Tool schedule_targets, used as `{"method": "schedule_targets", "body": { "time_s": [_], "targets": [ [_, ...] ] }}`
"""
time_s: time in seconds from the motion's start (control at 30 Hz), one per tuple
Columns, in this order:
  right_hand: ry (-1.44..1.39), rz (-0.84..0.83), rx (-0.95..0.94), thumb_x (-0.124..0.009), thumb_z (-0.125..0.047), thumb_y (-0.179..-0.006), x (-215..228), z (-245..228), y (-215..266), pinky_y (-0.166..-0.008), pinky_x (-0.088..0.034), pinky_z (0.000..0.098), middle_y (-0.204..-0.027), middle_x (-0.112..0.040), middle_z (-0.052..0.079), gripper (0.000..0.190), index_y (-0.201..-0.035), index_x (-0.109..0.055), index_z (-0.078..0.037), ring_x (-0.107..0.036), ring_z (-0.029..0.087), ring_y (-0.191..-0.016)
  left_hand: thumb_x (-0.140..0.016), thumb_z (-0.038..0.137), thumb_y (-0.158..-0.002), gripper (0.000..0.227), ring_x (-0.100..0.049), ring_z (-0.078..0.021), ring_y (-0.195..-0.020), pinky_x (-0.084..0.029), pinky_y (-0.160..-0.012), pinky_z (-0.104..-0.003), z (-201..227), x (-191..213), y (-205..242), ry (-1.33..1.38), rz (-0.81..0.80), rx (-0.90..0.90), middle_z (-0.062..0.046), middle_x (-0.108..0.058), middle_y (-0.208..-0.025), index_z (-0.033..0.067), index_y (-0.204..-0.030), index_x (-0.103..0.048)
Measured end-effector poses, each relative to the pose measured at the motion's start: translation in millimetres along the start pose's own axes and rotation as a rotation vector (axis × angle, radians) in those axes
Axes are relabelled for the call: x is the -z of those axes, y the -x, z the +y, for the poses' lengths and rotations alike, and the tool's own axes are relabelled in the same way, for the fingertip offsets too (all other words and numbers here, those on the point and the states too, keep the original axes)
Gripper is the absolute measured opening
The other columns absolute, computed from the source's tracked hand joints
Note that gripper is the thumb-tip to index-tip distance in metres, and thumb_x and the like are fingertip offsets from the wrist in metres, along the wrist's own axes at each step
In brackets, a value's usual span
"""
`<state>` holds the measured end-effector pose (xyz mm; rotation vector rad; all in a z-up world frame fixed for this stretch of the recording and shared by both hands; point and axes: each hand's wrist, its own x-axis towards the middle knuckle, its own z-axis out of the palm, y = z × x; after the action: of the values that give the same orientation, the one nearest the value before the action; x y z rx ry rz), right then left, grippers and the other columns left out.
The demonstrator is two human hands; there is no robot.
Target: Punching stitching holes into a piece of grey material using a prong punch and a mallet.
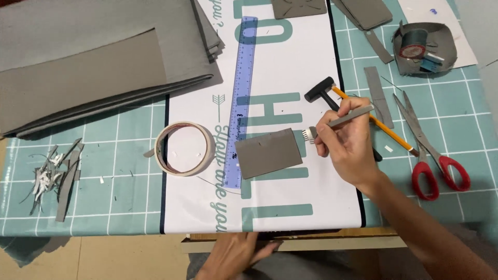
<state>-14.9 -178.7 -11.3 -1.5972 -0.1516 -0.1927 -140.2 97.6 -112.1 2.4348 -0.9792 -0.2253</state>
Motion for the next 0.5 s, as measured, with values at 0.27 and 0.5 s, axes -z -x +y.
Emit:
{"method": "schedule_targets", "body": {
  "time_s": [0.27,0.5],
  "targets": [
    [0.084,0.012,-0.025,-0.049,0.005,-0.102,2.5,-1.0,-1.4,-0.046,-0.047,0.0231,-0.079,-0.053,0.011,0.032,-0.111,-0.025,-0.015,-0.053,0.017,-0.054,-0.067,0.074,-0.084,0.086,-0.043,-0.0375,-0.132,-0.047,-0.098,-0.065,-27.1,-44.0,-22.2,-0.767,0.130,-0.403,-0.007,-0.032,-0.162,0.0564,-0.153,-0.020],
    [0.105,-0.008,0.035,-0.047,0.006,-0.101,6.6,5.0,-5.0,-0.045,-0.050,0.0238,-0.073,-0.055,0.010,0.032,-0.114,-0.025,-0.014,-0.054,0.015,-0.049,-0.066,0.037,-0.088,0.075,-0.048,-0.0341,-0.120,-0.057,-0.083,-0.062,-34.4,-42.6,-1.0,-0.888,0.155,-0.519,-0.010,-0.033,-0.156,0.0376,-0.148,-0.022]
  ]
}}
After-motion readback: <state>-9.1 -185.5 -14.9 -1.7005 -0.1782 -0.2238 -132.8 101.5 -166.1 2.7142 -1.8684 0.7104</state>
